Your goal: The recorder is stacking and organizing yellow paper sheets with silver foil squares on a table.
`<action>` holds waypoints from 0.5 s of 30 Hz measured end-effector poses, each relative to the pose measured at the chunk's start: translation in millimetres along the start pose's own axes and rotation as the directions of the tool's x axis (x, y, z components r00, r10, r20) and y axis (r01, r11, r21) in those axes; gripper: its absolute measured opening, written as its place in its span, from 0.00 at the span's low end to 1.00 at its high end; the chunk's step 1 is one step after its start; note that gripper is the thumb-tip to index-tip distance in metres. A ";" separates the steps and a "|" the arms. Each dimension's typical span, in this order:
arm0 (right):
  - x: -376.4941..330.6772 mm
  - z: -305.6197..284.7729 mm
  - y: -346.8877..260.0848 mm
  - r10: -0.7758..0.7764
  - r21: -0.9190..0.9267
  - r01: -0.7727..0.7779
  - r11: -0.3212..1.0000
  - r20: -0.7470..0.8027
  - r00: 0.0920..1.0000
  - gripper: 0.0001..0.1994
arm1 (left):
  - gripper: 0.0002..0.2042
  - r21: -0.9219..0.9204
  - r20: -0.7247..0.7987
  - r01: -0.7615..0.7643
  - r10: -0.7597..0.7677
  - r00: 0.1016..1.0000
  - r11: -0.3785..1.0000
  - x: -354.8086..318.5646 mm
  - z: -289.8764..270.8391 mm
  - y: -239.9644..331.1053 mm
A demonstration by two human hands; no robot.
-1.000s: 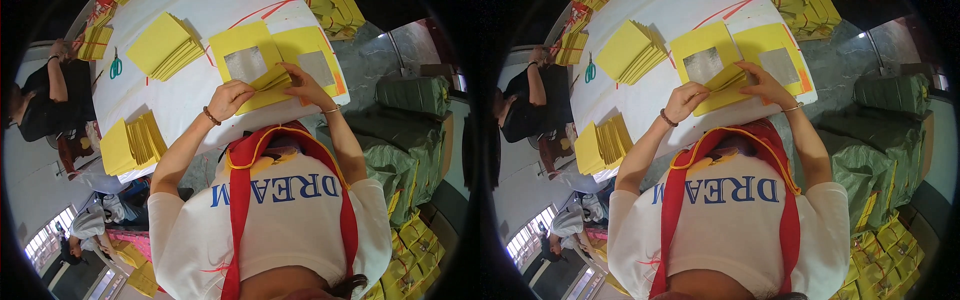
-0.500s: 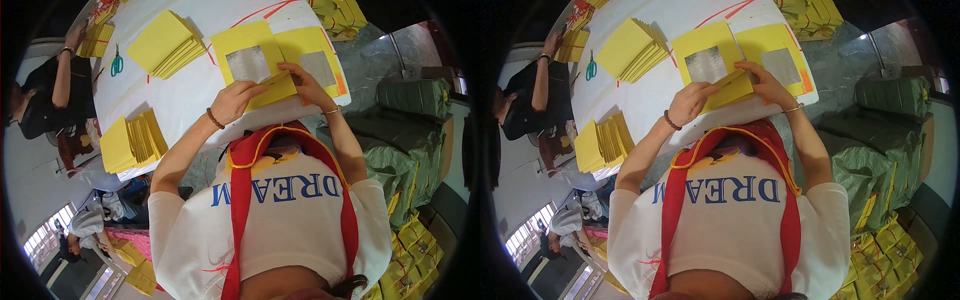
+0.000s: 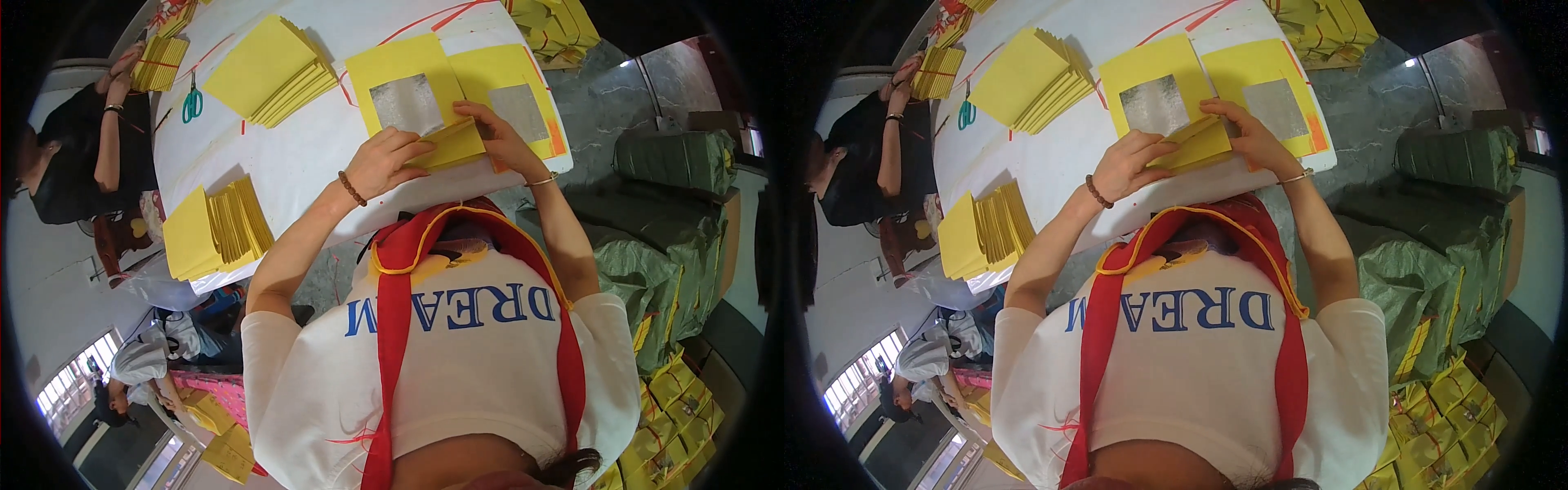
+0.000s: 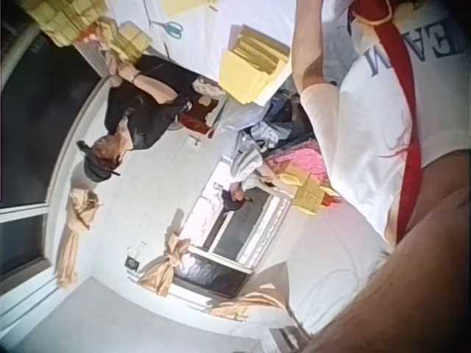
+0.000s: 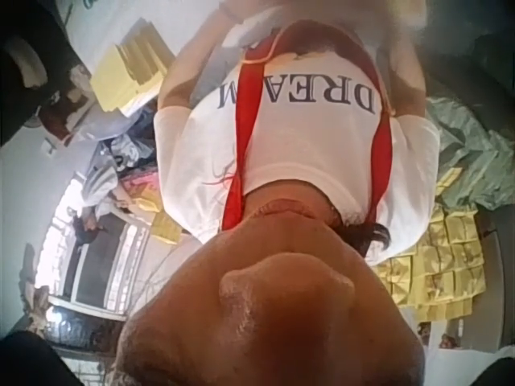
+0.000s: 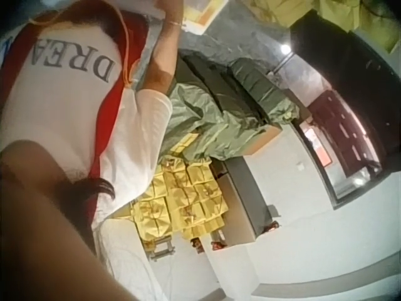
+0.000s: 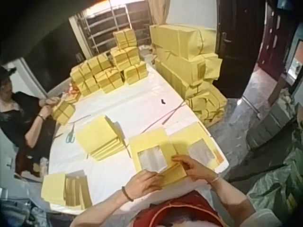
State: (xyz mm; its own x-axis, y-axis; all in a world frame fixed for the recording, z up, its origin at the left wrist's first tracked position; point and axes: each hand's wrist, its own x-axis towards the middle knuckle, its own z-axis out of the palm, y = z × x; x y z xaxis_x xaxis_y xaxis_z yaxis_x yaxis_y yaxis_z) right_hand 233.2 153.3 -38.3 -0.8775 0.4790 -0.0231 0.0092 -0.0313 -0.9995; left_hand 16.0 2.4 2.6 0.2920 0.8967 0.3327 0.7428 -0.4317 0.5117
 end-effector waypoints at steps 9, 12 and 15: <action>-0.7 1.7 -9.1 -0.008 -0.136 0.010 0.991 0.020 1.000 0.28 | 0.10 -0.075 -0.012 0.093 -0.094 0.995 0.993 -1.5 -0.3 -2.8; 1.2 2.9 -5.2 0.020 -0.051 -0.022 0.998 -0.041 0.999 0.22 | 0.09 -0.067 -0.067 0.129 -0.134 0.989 0.989 -1.2 4.4 0.8; 7.1 4.2 -6.1 0.105 0.098 -0.097 0.990 -0.084 0.991 0.15 | 0.12 0.066 -0.069 0.048 -0.044 0.997 0.997 -0.6 4.1 5.0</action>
State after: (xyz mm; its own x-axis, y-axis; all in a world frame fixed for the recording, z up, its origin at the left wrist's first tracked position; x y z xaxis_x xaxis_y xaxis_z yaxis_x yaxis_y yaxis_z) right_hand 225.0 153.2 -32.3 -0.8282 0.5453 -0.1299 0.0468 -0.1637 -0.9854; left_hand 22.0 0.1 1.7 0.2169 0.9059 0.3637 0.7944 -0.3803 0.4735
